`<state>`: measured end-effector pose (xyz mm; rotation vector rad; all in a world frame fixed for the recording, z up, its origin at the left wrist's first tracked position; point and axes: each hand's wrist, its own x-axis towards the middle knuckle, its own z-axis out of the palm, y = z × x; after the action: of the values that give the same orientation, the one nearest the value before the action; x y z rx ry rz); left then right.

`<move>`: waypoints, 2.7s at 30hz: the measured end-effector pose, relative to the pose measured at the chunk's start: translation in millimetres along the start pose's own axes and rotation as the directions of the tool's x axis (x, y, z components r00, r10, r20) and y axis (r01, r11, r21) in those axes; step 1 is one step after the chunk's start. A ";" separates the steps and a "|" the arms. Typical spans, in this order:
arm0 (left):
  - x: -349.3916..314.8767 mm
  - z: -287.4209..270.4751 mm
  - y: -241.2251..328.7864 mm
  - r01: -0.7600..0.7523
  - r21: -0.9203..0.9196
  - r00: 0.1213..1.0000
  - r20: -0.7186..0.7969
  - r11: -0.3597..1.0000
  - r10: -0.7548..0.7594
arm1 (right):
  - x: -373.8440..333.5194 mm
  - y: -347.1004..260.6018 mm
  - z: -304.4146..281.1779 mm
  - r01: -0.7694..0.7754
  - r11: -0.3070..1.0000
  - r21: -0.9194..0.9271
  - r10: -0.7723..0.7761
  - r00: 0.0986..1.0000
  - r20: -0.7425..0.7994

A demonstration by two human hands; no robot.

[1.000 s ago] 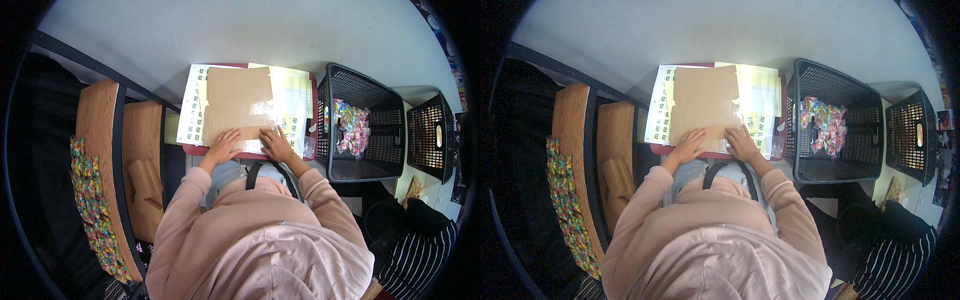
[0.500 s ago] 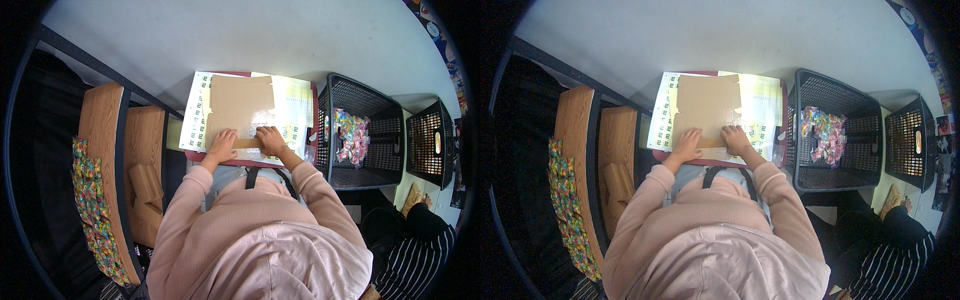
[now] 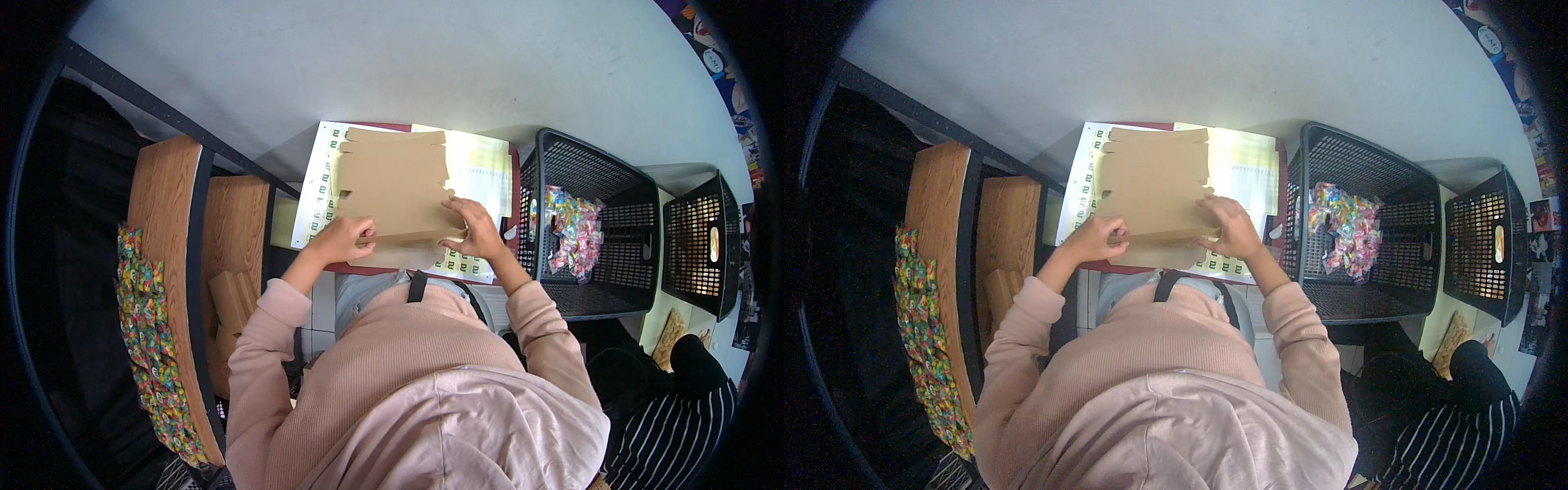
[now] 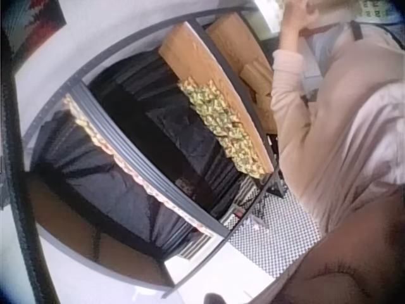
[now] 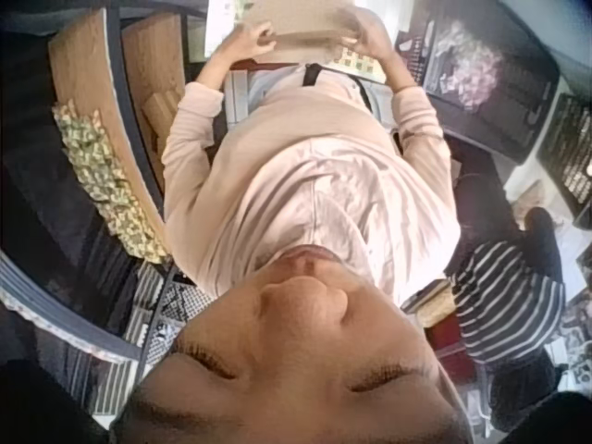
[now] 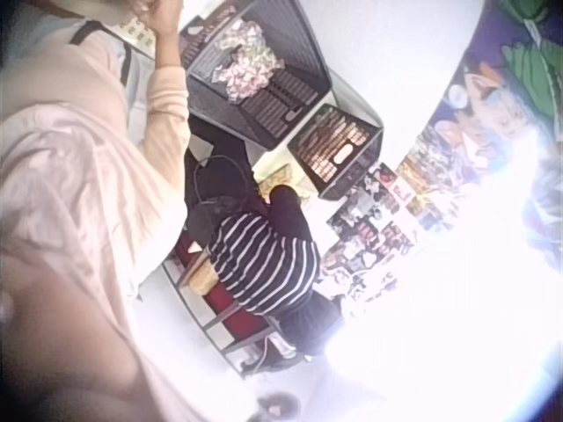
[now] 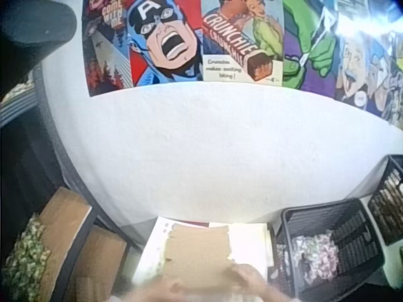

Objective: The person assembles a small cardboard box by hand. They unfold a flat cardboard sheet, fold the side flaps, and tuck the tabs into the box structure to form a finished container.

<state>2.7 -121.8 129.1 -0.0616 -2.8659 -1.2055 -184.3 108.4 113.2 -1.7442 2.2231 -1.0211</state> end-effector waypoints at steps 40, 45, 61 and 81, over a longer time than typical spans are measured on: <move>-30.1 55.7 -76.0 0.042 -0.203 0.998 0.063 0.978 -0.030 | -52.9 62.6 53.1 -0.140 0.983 0.121 0.095 0.942 0.322; -26.5 67.3 -88.3 0.345 -0.311 0.917 -0.089 0.886 -0.388 | -37.3 53.0 51.9 -0.437 0.898 0.044 0.416 0.878 0.235; 15.6 89.6 -61.3 0.535 0.199 0.697 -0.653 0.821 -0.295 | -18.3 43.9 80.2 -0.757 0.635 -0.153 0.744 0.653 -0.143; 40.1 122.0 -61.7 0.189 0.453 0.977 0.006 0.871 -0.215 | 19.9 46.7 125.7 -0.180 0.895 -0.409 0.262 0.953 0.152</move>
<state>-42.1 -76.7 1.5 0.2260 -3.1832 -0.5277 -166.4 42.1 -3.6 -1.5828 2.5383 -0.3444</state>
